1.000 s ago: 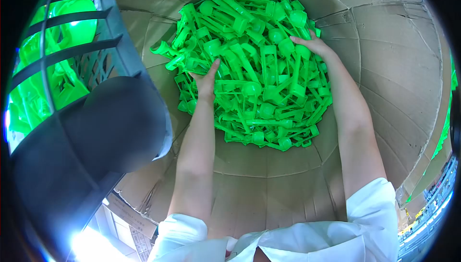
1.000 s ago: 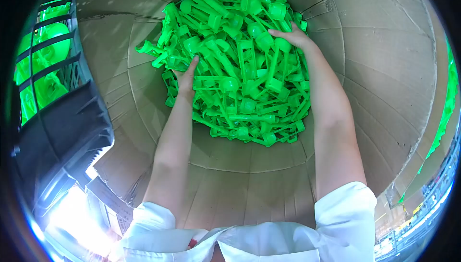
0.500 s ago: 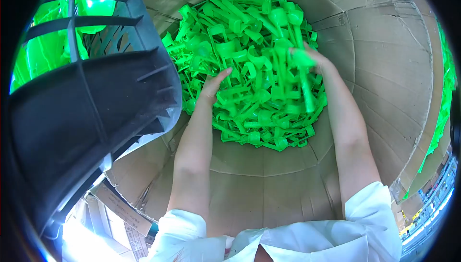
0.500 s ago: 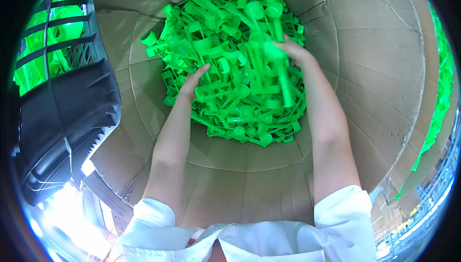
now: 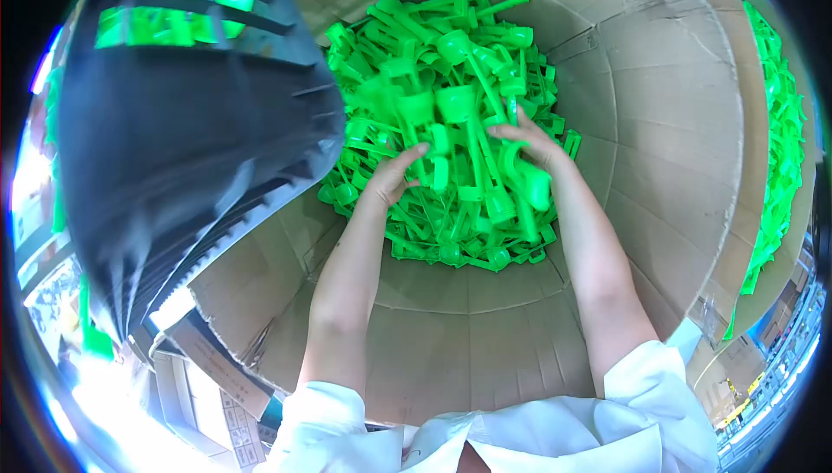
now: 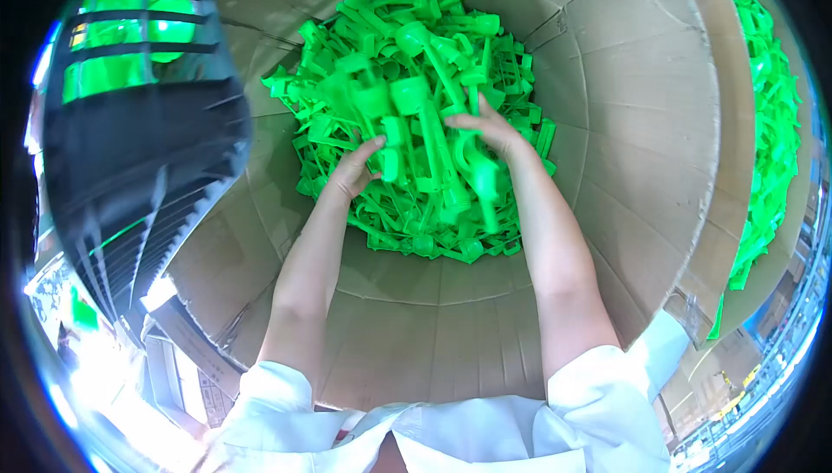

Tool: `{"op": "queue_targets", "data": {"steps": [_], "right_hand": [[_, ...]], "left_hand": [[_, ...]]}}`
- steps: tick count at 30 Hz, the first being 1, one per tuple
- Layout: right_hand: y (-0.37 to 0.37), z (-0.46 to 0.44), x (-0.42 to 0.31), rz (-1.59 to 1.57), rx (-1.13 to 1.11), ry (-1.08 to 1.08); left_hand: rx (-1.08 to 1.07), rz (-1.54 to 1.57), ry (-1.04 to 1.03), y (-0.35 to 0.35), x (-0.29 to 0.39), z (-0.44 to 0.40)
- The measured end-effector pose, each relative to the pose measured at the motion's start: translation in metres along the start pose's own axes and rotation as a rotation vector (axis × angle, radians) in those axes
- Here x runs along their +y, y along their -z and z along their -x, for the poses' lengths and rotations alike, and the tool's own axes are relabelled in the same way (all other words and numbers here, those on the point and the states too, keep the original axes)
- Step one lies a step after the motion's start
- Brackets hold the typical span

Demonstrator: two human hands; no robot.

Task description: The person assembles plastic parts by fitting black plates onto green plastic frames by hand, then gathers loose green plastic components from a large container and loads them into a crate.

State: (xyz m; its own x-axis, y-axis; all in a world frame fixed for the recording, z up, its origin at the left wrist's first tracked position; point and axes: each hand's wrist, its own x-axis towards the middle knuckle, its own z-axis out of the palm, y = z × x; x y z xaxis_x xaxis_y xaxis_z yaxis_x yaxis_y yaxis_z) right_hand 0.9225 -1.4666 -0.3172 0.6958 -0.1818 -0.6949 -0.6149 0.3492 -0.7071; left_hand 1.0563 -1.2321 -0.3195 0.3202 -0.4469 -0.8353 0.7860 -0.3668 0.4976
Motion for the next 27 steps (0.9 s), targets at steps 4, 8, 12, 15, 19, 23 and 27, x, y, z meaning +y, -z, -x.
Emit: {"op": "queue_targets", "data": {"steps": [4, 8, 12, 15, 19, 23, 27], "right_hand": [[-0.029, 0.068, -0.016, -0.622, -0.059, -0.045], [-0.043, 0.139, -0.045, -0.627, -0.095, 0.134], [-0.053, 0.226, -0.082, -0.62, -0.043, 0.234], [-0.057, 0.29, -0.102, -0.614, 0.002, 0.314], [-0.051, 0.349, -0.137, -0.561, 0.069, 0.415], [-0.045, 0.398, -0.19, -0.435, 0.132, 0.509], [-0.06, 0.435, -0.274, -0.187, 0.084, 0.601]], "left_hand": [[-0.086, -0.112, -0.04, -0.013, 0.014, 0.044], [-0.084, -0.143, -0.058, -0.038, 0.022, 0.1], [-0.144, -0.197, -0.12, -0.078, 0.038, 0.17], [-0.322, -0.288, -0.217, -0.117, 0.068, 0.233], [-0.394, -0.246, -0.228, -0.151, 0.086, 0.286], [-0.444, -0.186, -0.368, -0.161, 0.116, 0.337], [-0.485, -0.098, -0.547, -0.148, 0.174, 0.442]]}}
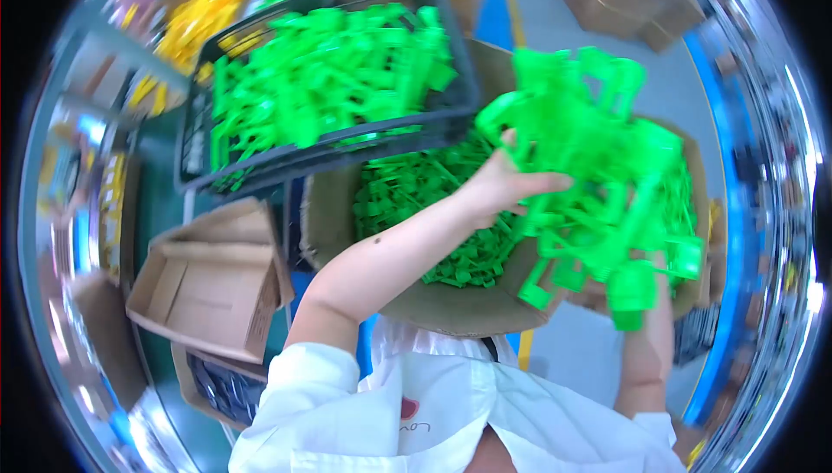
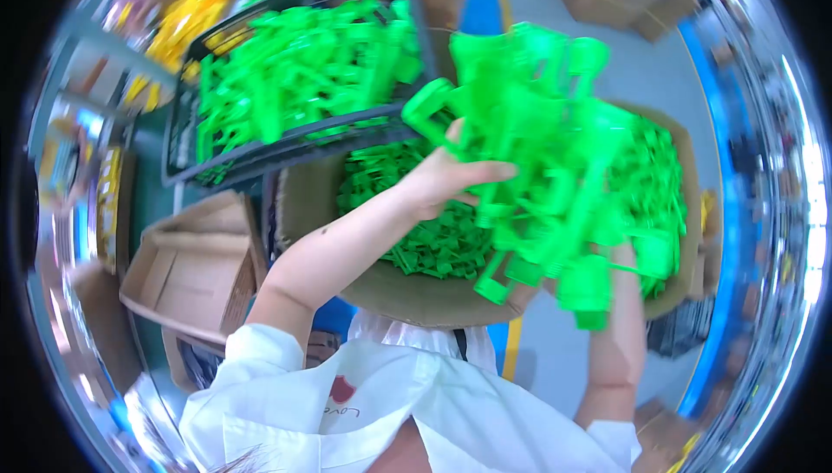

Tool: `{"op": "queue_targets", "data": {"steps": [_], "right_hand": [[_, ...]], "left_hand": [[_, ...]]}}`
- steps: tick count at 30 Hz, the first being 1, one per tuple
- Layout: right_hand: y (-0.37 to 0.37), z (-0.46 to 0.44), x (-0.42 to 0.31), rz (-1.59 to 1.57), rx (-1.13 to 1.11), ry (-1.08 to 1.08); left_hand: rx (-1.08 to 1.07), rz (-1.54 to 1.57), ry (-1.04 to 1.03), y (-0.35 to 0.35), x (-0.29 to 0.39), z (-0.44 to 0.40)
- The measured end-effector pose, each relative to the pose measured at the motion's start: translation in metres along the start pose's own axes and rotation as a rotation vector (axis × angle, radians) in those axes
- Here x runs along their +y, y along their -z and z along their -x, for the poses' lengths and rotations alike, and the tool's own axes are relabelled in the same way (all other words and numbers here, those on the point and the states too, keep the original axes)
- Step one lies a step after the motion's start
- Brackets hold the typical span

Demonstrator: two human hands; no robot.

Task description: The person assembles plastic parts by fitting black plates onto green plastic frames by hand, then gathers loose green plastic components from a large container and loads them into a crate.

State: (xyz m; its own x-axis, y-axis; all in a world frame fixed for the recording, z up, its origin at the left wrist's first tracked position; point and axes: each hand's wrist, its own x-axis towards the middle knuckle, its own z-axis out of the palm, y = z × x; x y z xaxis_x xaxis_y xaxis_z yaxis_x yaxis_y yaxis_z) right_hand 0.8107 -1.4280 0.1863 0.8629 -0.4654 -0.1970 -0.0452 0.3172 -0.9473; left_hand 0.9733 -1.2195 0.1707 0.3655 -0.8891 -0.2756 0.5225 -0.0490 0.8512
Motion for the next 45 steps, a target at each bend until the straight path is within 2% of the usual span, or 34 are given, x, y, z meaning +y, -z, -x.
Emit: {"op": "queue_targets", "data": {"steps": [1, 2, 3, 6, 8, 10, 11, 13, 15, 17, 18, 19, 20, 21, 22, 24, 25, 26, 28, 30, 31, 32, 33, 34, 36, 37, 38, 39, 40, 42, 45], "right_hand": [[-0.014, -0.008, -0.024, 0.063, -0.052, 0.011], [-0.032, -0.018, -0.045, 0.124, -0.113, 0.025], [-0.054, -0.032, -0.063, 0.181, -0.176, 0.034], [-0.138, -0.081, -0.091, 0.327, -0.357, 0.037], [-0.202, -0.118, -0.087, 0.398, -0.459, -0.005], [-0.26, -0.154, -0.068, 0.451, -0.531, -0.075], [-0.289, -0.176, -0.056, 0.491, -0.561, -0.113], [-0.336, -0.212, -0.03, 0.574, -0.592, -0.184], [-0.373, -0.247, -0.001, 0.677, -0.58, -0.244], [-0.397, -0.265, 0.025, 0.702, -0.499, -0.273], [-0.404, -0.267, 0.034, 0.671, -0.447, -0.278], [-0.408, -0.267, 0.043, 0.643, -0.393, -0.285], [-0.407, -0.264, 0.04, 0.668, -0.434, -0.287], [-0.41, -0.253, 0.035, 0.74, -0.421, -0.252], [-0.411, -0.241, 0.032, 0.811, -0.407, -0.213], [-0.403, -0.219, 0.038, 1.228, -0.57, -0.054], [-0.386, -0.221, 0.064, 1.446, -0.644, 0.265], [-0.378, -0.215, 0.084, 1.503, -0.709, 0.217], [-0.377, -0.192, 0.109, 1.465, -0.731, 0.239], [-0.393, -0.192, 0.12, 1.415, -0.878, 0.424], [-0.4, -0.19, 0.126, 1.385, -0.953, 0.512], [-0.411, -0.188, 0.129, 1.485, -0.956, 0.597], [-0.424, -0.186, 0.127, 1.585, -0.955, 0.684], [-0.429, -0.188, 0.125, 1.686, -0.949, 0.774], [-0.426, -0.206, 0.132, 1.677, -0.797, 0.84], [-0.423, -0.215, 0.135, 1.67, -0.72, 0.872], [-0.413, -0.224, 0.133, 1.723, -0.718, 0.86], [-0.393, -0.235, 0.13, 1.775, -0.719, 0.842], [-0.373, -0.242, 0.126, 1.831, -0.722, 0.823], [-0.342, -0.236, 0.107, 1.872, -0.705, 0.691], [-0.298, -0.236, 0.095, 1.772, -0.63, 0.499]], "left_hand": [[0.011, 0.007, -0.136, 0.0, 0.02, 0.012], [0.077, 0.008, -0.144, 0.004, 0.034, 0.017], [0.134, 0.048, -0.33, 0.008, 0.047, 0.019], [0.219, 0.094, -0.377, 0.046, 0.111, 0.054], [0.306, 0.159, -0.393, 0.092, 0.129, 0.064], [0.458, 0.143, -0.343, 0.147, 0.138, 0.078], [0.365, 0.18, -0.332, 0.176, 0.14, 0.092], [0.492, 0.169, -0.212, 0.235, 0.138, 0.115], [0.825, 0.104, -0.138, 0.298, 0.125, 0.13], [1.045, 0.06, -0.09, 0.347, 0.114, 0.156], [1.02, 0.022, -0.068, 0.401, 0.095, 0.16], [1.187, -0.179, 0.02, 0.399, 0.098, 0.178], [1.237, -0.351, 0.12, 0.425, 0.09, 0.188], [1.265, -0.64, 0.249, 0.444, 0.085, 0.198], [1.287, -1.095, 0.361, 0.465, 0.075, 0.205], [1.106, -1.492, 0.192, 0.501, 0.045, 0.22], [0.914, -1.571, 0.324, 0.49, 0.052, 0.226], [0.712, -1.638, 0.452, 0.468, 0.065, 0.237], [0.925, -1.566, 0.499, 0.409, 0.091, 0.258], [1.047, -1.523, 0.476, 0.375, 0.12, 0.27], [1.148, -1.527, 0.334, 0.377, 0.125, 0.267], [1.243, -1.527, 0.188, 0.382, 0.131, 0.26], [1.27, -1.572, 0.025, 0.389, 0.132, 0.247], [1.22, -1.588, -0.038, 0.41, 0.12, 0.228], [1.132, -1.616, -0.173, 0.461, 0.086, 0.191], [1.101, -1.629, -0.094, 0.454, 0.08, 0.186], [1.066, -1.638, -0.012, 0.446, 0.067, 0.181], [0.961, -1.643, 0.205, 0.423, 0.071, 0.186], [0.91, -1.712, 0.221, 0.418, 0.058, 0.191], [0.822, -1.66, 0.136, 0.406, 0.039, 0.208], [0.755, -1.578, 0.219, 0.38, 0.054, 0.226]]}}
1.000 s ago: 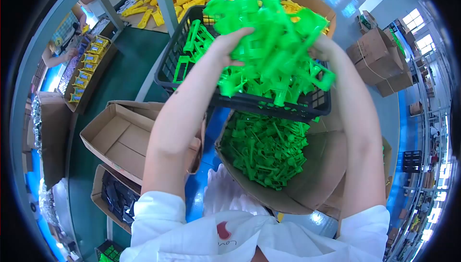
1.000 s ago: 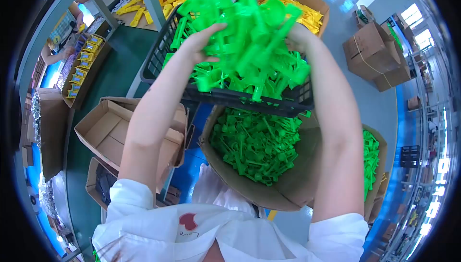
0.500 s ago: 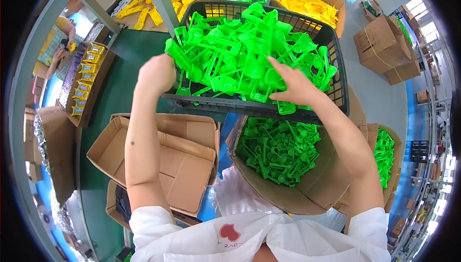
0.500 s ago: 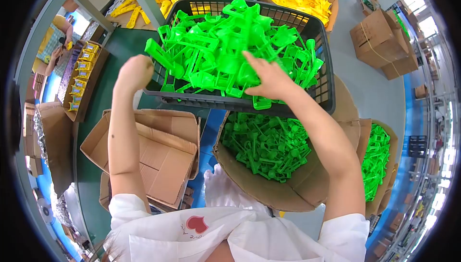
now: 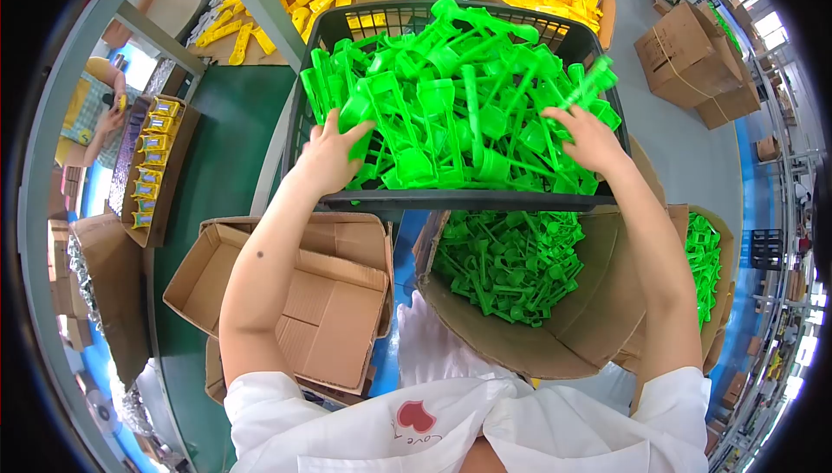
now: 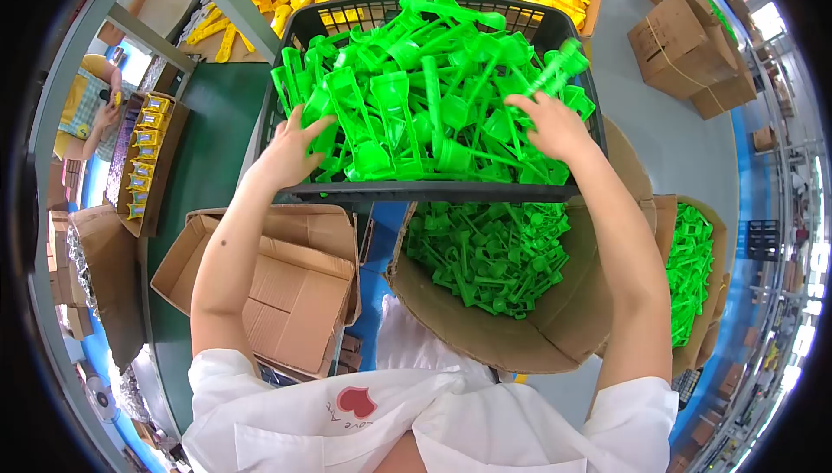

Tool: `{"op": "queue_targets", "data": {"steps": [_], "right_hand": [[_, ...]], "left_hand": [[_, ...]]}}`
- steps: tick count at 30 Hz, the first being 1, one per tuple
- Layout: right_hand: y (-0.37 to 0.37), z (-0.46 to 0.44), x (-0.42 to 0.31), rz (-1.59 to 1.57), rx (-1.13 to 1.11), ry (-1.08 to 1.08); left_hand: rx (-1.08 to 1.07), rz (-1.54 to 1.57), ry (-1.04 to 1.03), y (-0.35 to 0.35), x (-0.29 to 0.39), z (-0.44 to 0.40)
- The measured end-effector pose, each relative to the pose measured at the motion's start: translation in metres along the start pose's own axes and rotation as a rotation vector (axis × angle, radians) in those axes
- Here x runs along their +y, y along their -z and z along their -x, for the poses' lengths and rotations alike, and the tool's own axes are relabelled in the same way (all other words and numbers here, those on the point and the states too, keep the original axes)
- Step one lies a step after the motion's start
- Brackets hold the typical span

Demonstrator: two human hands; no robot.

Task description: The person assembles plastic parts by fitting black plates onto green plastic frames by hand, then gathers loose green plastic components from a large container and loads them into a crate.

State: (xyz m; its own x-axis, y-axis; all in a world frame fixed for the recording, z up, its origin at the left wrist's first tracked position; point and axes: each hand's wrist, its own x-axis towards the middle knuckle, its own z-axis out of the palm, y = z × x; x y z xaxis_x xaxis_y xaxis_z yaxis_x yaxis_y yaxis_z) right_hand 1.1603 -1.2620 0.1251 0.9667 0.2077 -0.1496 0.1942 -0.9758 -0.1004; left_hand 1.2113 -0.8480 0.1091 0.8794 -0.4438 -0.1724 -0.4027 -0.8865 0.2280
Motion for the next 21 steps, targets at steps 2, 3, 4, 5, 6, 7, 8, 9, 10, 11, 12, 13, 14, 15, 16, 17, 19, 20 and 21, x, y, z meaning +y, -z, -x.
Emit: {"op": "queue_targets", "data": {"steps": [2, 3, 4, 5, 6, 7, 8, 9, 10, 11, 12, 13, 14, 15, 16, 17, 19, 20, 21], "right_hand": [[0.009, 0.009, 0.005, -0.196, -0.038, -0.124], [0.01, 0.011, 0.004, -0.233, -0.023, -0.15], [0.012, 0.015, 0.002, -0.268, -0.013, -0.177], [0.014, 0.017, -0.002, -0.301, 0.0, -0.202], [0.018, 0.019, -0.015, -0.269, 0.034, -0.246], [0.013, 0.021, -0.02, -0.259, 0.129, -0.208], [0.011, 0.022, -0.028, -0.272, 0.175, -0.194], [0.01, 0.024, -0.034, -0.285, 0.221, -0.179], [0.008, 0.026, -0.035, -0.254, 0.223, -0.18], [0.006, 0.03, -0.035, -0.224, 0.219, -0.183], [0.004, 0.036, -0.033, -0.196, 0.211, -0.188], [0.001, 0.042, -0.03, -0.124, 0.178, -0.242], [-0.002, 0.05, -0.025, -0.058, 0.144, -0.301], [-0.007, 0.059, -0.021, 0.008, 0.104, -0.358], [-0.018, 0.066, -0.011, 0.003, 0.155, -0.375], [-0.025, 0.07, -0.002, 0.002, 0.212, -0.363], [-0.043, 0.076, 0.006, -0.018, 0.312, -0.335], [-0.048, 0.075, 0.007, 0.004, 0.376, -0.321], [-0.052, 0.074, 0.007, 0.015, 0.446, -0.295]], "left_hand": [[0.032, -0.196, 0.076, 0.042, 0.025, 0.001], [0.041, -0.292, 0.112, 0.054, 0.039, 0.0], [0.264, -0.296, 0.01, 0.057, 0.048, -0.012], [0.247, -0.265, -0.008, 0.068, 0.069, -0.028], [0.349, -0.209, -0.101, 0.063, 0.083, -0.054], [0.397, -0.137, -0.214, 0.056, 0.096, -0.082], [0.428, -0.229, -0.274, 0.045, 0.11, -0.11], [0.336, -0.331, -0.263, 0.025, 0.113, -0.14], [0.244, -0.434, -0.251, 0.014, 0.112, -0.166], [0.176, -0.35, -0.167, 0.016, 0.107, -0.177], [0.102, -0.264, -0.086, 0.02, 0.097, -0.183], [0.027, -0.187, -0.01, 0.024, 0.086, -0.19], [-0.006, -0.199, 0.056, 0.028, 0.073, -0.197], [-0.042, -0.211, 0.125, 0.031, 0.055, -0.203], [-0.025, -0.278, 0.124, 0.025, 0.026, -0.215], [-0.074, -0.272, 0.141, 0.047, 0.02, -0.194], [-0.036, -0.267, 0.147, 0.034, -0.036, -0.214], [-0.029, -0.208, 0.185, 0.037, -0.049, -0.214], [-0.021, -0.152, 0.222, 0.041, -0.059, -0.214]]}}
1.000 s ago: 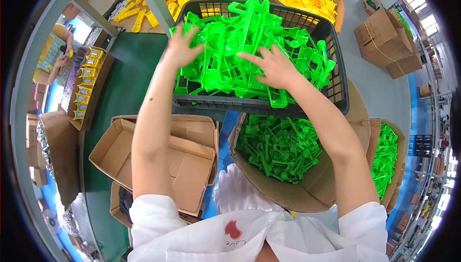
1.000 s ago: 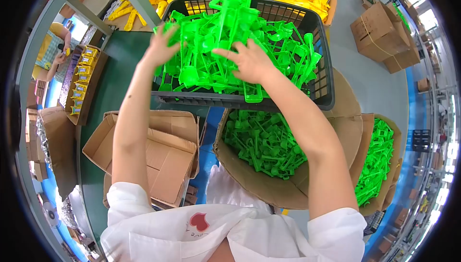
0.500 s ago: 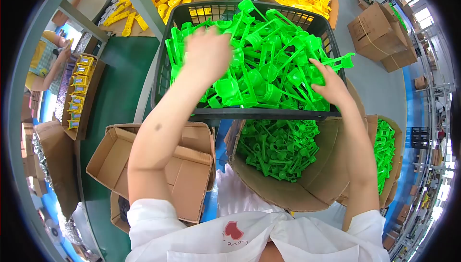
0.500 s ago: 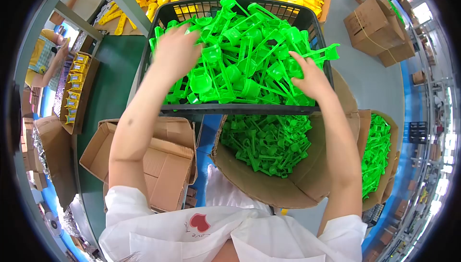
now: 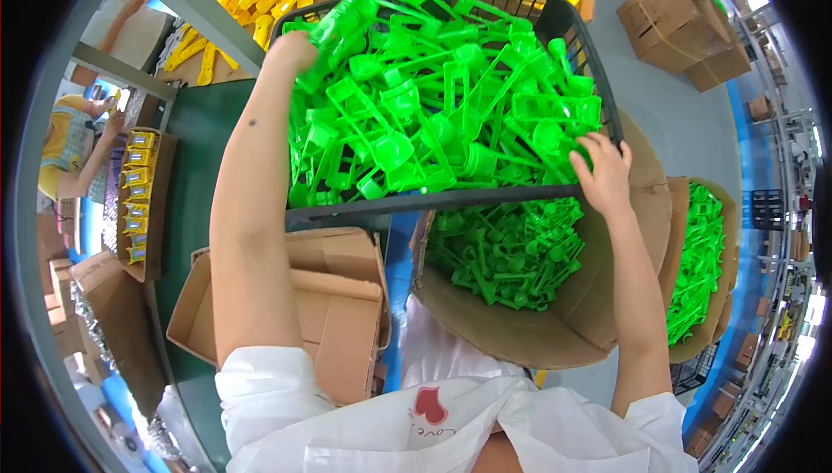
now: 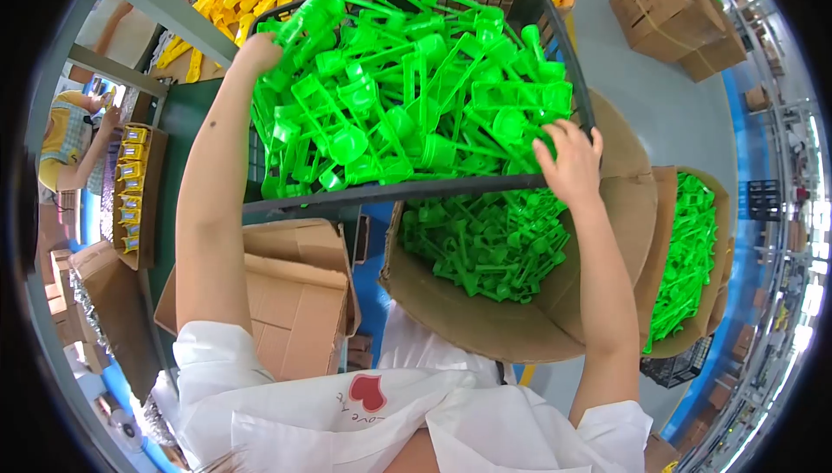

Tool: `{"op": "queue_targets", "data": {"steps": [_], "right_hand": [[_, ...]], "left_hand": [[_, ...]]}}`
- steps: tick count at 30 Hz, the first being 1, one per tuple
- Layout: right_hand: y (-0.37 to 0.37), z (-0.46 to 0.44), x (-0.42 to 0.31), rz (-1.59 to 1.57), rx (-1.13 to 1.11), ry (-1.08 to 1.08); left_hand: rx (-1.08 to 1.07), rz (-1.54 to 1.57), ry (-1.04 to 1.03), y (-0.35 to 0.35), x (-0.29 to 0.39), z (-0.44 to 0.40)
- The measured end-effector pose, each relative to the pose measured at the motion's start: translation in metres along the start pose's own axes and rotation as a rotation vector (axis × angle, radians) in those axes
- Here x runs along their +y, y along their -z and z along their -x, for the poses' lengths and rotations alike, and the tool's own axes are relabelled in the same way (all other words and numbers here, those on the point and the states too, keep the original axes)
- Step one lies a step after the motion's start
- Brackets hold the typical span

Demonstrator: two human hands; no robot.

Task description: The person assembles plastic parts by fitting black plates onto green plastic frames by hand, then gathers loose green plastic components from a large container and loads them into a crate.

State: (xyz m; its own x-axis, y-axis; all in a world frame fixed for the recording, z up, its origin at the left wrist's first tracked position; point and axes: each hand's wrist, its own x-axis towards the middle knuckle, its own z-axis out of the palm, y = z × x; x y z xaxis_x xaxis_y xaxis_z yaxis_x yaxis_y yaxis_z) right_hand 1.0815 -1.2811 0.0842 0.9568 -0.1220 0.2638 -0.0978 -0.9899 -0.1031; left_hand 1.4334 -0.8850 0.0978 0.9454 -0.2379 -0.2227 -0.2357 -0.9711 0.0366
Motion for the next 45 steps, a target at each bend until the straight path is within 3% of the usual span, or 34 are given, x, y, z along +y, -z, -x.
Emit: {"op": "queue_targets", "data": {"steps": [1, 4, 5, 8, 10, 11, 12, 14, 15, 18, 19, 21, 22, 23, 24, 25, 26, 27, 28, 29, 30, 32, 33, 34, 35, 37, 39, 41, 44, 45], "right_hand": [[0.0, 0.0, 0.001, -0.027, -0.008, -0.028], [-0.002, -0.001, -0.001, -0.084, 0.102, -0.022], [-0.001, 0.0, -0.002, -0.106, 0.122, -0.018], [0.003, 0.004, -0.001, -0.196, 0.248, 0.022], [0.006, 0.005, 0.001, -0.21, 0.394, 0.064], [0.006, 0.007, 0.007, -0.208, 0.489, -0.007], [0.002, 0.009, 0.014, -0.205, 0.582, -0.077], [-0.025, 0.019, 0.026, -0.359, 0.518, -0.368], [-0.036, 0.023, 0.027, -0.436, 0.482, -0.518], [-0.014, 0.013, 0.019, -0.639, 0.387, -0.462], [-0.001, 0.007, 0.01, -0.803, 0.335, -0.396], [-0.002, 0.007, 0.01, -0.723, 0.321, -0.232], [-0.009, 0.016, 0.009, -0.528, 0.404, -0.241], [-0.011, 0.023, 0.017, -0.949, 0.235, -0.339], [0.009, 0.024, 0.019, -1.559, -0.074, -0.405], [0.006, 0.035, 0.034, -1.794, -0.043, -0.383], [-0.002, 0.044, 0.051, -2.031, -0.01, -0.342], [-0.013, 0.057, 0.066, -1.939, 0.109, -0.435], [-0.031, 0.077, 0.085, -1.85, 0.217, -0.53], [-0.056, 0.098, 0.107, -1.762, 0.326, -0.617], [-0.099, 0.127, 0.135, -1.569, 0.336, -0.846], [-0.212, 0.212, 0.194, -1.142, 0.085, -1.213], [-0.234, 0.248, 0.209, -0.937, -0.148, -1.288], [-0.298, 0.3, 0.238, -0.74, -0.221, -1.278], [-0.263, 0.299, 0.237, -0.724, -0.512, -1.236], [-0.298, 0.324, 0.258, -0.48, -0.516, -1.176], [-0.343, 0.342, 0.284, -0.367, -0.474, -1.096], [-0.388, 0.348, 0.312, -0.365, -0.371, -1.012], [-0.423, 0.337, 0.327, -0.343, -0.52, -0.98], [-0.429, 0.332, 0.337, -0.516, -0.72, -0.983]], "left_hand": [[0.056, 0.186, 0.079, -0.003, -0.009, -0.004], [0.091, 0.241, -0.071, -0.017, 0.007, 0.001], [0.011, 0.282, -0.122, -0.019, 0.016, 0.009], [0.044, 0.229, -0.221, 0.016, 0.04, 0.081], [0.389, 0.396, -0.14, 0.016, 0.016, 0.083], [0.528, 0.357, -0.058, 0.012, -0.007, 0.075], [0.519, 0.29, 0.228, 0.002, -0.016, 0.075], [0.38, 0.866, -0.078, -0.07, -0.086, 0.023], [0.406, 0.575, -0.017, -0.076, -0.071, 0.042], [0.313, -0.395, -0.461, -0.094, -0.126, 0.013], [0.353, -0.176, -0.549, -0.096, -0.155, -0.012], [0.269, 0.401, -0.462, -0.081, -0.127, -0.008], [0.462, 0.199, -0.439, -0.058, -0.107, -0.007], [0.654, -0.001, -0.376, -0.035, -0.086, -0.006], [0.937, 0.02, -0.393, -0.009, -0.023, 0.05], [1.221, 0.041, -0.394, 0.017, 0.042, 0.107], [1.251, 0.665, -0.328, 0.034, 0.15, 0.177], [1.294, 0.855, -0.54, 0.028, 0.191, 0.209], [1.218, 0.605, -0.725, 0.016, 0.217, 0.243], [0.826, 0.672, -0.994, -0.014, 0.251, 0.275], [0.381, 0.746, -1.137, -0.044, 0.285, 0.307], [-0.127, 0.682, -0.982, -0.121, 0.34, 0.335], [-0.337, 0.607, -0.874, -0.161, 0.368, 0.348], [-0.499, 0.603, -0.656, -0.222, 0.366, 0.342], [-0.632, 0.584, -0.426, -0.283, 0.364, 0.336], [-0.729, 0.535, -0.066, -0.416, 0.337, 0.31], [-0.78, 0.488, 0.253, -0.491, 0.311, 0.283], [-0.872, 0.416, 0.548, -0.52, 0.3, 0.263], [-0.88, 0.648, 0.437, -0.603, 0.264, 0.248], [-0.903, 0.705, 0.393, -0.611, 0.264, 0.243]]}}
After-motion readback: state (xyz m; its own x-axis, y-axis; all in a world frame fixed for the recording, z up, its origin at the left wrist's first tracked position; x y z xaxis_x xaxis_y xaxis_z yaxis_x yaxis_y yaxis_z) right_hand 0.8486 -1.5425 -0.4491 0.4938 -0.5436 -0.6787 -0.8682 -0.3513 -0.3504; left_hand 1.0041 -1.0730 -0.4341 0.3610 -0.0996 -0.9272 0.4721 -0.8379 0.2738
